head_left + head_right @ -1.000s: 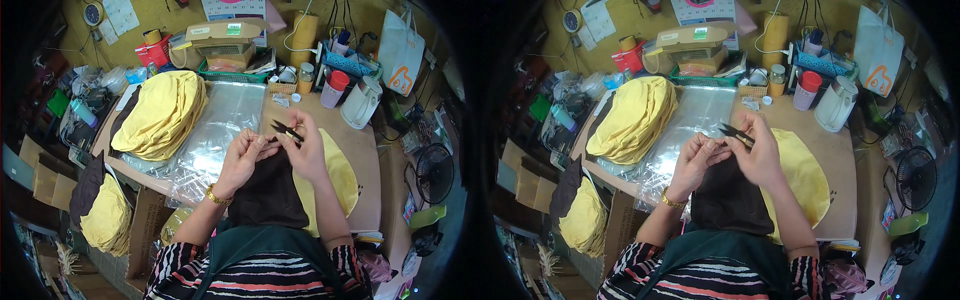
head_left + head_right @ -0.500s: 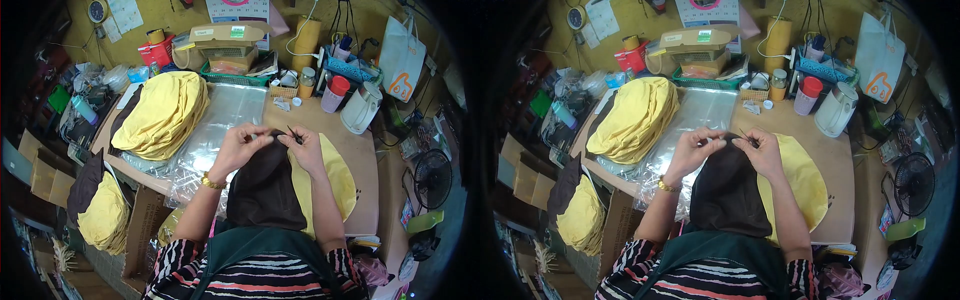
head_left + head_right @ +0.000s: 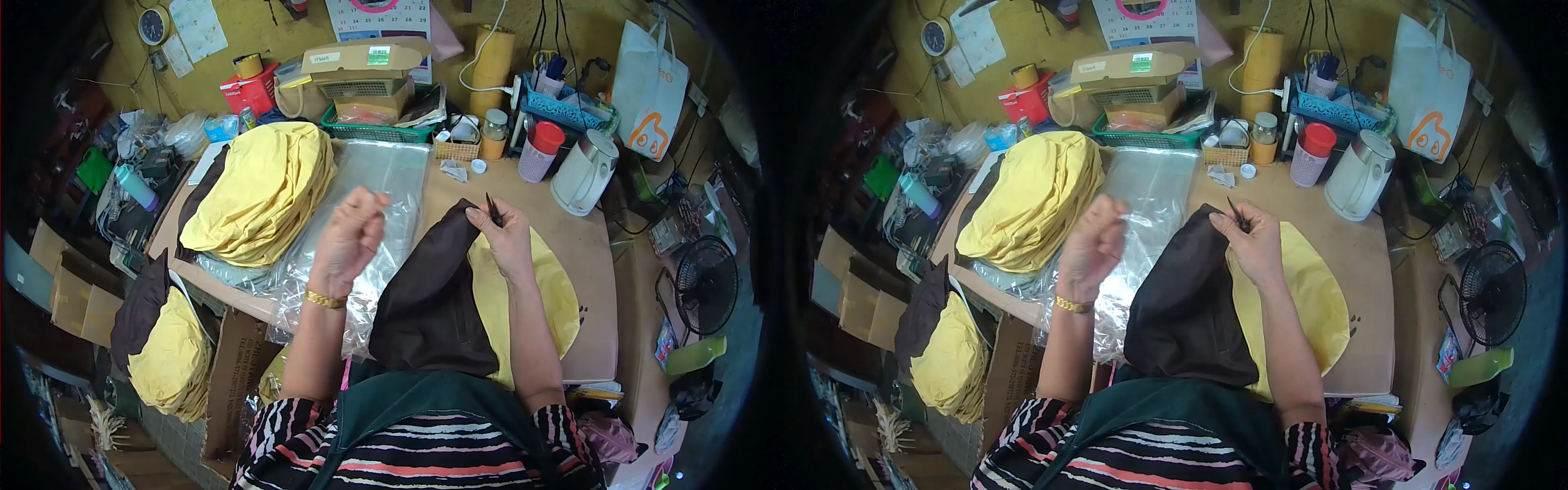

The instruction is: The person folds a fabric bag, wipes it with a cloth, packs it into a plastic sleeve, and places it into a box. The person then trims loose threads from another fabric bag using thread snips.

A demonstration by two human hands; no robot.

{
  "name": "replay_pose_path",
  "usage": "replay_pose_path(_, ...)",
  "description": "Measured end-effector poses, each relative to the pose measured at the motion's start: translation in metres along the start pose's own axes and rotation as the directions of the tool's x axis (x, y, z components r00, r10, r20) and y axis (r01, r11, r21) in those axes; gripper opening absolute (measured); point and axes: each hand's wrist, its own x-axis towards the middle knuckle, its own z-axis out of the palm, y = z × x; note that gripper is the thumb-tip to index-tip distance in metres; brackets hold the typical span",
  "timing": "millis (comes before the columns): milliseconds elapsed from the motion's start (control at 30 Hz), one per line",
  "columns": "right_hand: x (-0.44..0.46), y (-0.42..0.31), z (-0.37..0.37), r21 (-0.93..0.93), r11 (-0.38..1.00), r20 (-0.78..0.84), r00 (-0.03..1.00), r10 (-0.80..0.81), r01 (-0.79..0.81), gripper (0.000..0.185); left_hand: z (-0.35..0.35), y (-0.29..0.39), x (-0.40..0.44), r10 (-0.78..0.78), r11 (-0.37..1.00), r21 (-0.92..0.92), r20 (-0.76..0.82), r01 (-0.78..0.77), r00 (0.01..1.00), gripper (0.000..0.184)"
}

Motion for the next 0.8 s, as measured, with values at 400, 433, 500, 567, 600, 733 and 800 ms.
replay_pose_path(400,-0.003,-0.002,0.01,-0.02,1.0,0.008,1.0,-0.017,0.017,0.022,0.028,-0.046,0.002,0.125,0.656,0.742,0.073,-0.137,0.989,0.033)
replay_pose_path(433,-0.002,0.002,0.008,-0.023,1.0,0.007,1.0,-0.017,0.017,0.022,0.026,-0.047,0.002,0.125,0.657,0.741,0.074,-0.139,0.989,0.033)
replay_pose_path(500,0.002,0.011,-0.001,0.014,0.999,-0.078,0.996,-0.052,0.053,0.02,0.022,-0.05,0.007,0.351,0.407,0.882,0.091,-0.239,0.932,0.013)
replay_pose_path(567,0.002,0.0,-0.013,0.027,0.999,-0.162,0.986,-0.032,0.037,0.02,0.007,-0.034,0.007,0.467,0.562,0.811,-0.148,-0.164,0.872,0.025)
replay_pose_path(600,0.0,-0.003,-0.019,0.049,0.999,-0.236,0.972,-0.005,0.017,0.019,-0.011,-0.03,0.013,0.654,0.492,0.815,-0.114,-0.307,0.747,0.036)
replay_pose_path(733,0.003,0.003,-0.032,0.036,0.999,-0.259,0.966,-0.001,0.011,0.019,-0.052,0.0,0.008,0.76,0.399,0.863,-0.122,-0.31,0.638,0.026)
replay_pose_path(800,0.003,0.003,-0.026,0.061,0.998,-0.243,0.97,0.006,0.01,0.02,-0.026,-0.003,0.01,0.722,0.144,0.953,0.083,-0.266,0.687,0.035)
